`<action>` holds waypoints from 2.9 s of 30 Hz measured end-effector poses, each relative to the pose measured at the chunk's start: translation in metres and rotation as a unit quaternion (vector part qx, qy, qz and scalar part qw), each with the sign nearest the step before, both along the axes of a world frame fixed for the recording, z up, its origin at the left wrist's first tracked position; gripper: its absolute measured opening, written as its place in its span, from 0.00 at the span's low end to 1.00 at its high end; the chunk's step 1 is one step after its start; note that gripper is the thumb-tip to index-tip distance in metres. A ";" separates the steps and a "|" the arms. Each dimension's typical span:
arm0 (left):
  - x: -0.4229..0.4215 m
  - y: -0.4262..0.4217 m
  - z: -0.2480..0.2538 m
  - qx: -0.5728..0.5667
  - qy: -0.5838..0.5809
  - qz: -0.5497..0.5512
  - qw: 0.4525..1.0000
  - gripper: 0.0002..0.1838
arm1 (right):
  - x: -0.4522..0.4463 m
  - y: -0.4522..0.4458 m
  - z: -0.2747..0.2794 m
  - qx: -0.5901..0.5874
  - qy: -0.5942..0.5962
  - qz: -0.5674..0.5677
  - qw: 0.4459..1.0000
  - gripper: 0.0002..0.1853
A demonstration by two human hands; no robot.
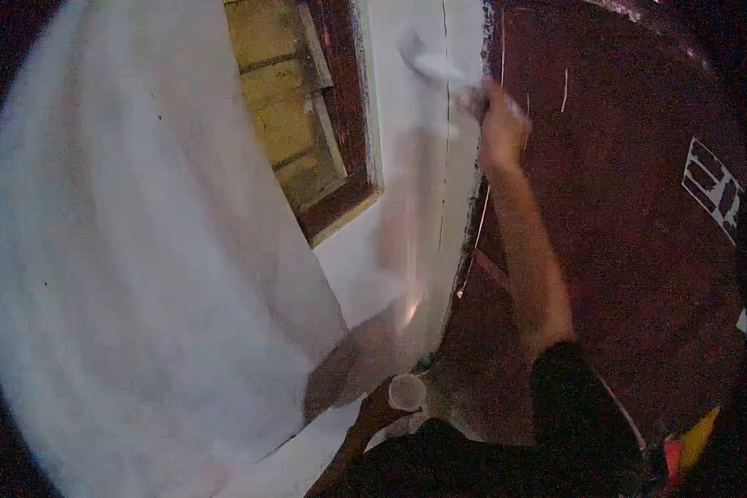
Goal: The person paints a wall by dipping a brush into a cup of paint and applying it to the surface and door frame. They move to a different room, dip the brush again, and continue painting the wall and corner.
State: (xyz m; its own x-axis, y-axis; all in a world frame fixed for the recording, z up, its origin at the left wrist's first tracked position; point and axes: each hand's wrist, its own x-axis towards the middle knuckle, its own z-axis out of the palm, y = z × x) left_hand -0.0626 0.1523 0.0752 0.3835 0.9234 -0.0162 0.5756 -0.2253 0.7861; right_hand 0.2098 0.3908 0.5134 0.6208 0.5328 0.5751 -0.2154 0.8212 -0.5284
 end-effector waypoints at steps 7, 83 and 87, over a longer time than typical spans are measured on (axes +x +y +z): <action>-0.002 -0.004 0.002 -0.033 0.049 0.032 0.998 0.52 | 0.042 -0.049 -0.079 -0.237 -0.125 -0.178 0.947 0.17; 0.014 0.035 -0.047 0.003 -0.072 -0.012 0.997 0.57 | 0.049 -0.199 -0.222 -0.361 -0.405 -0.156 0.826 0.07; 0.054 0.042 -0.017 -0.015 -0.075 -0.089 0.993 0.51 | 0.025 -0.278 -0.268 -0.604 -0.351 -0.131 0.703 0.19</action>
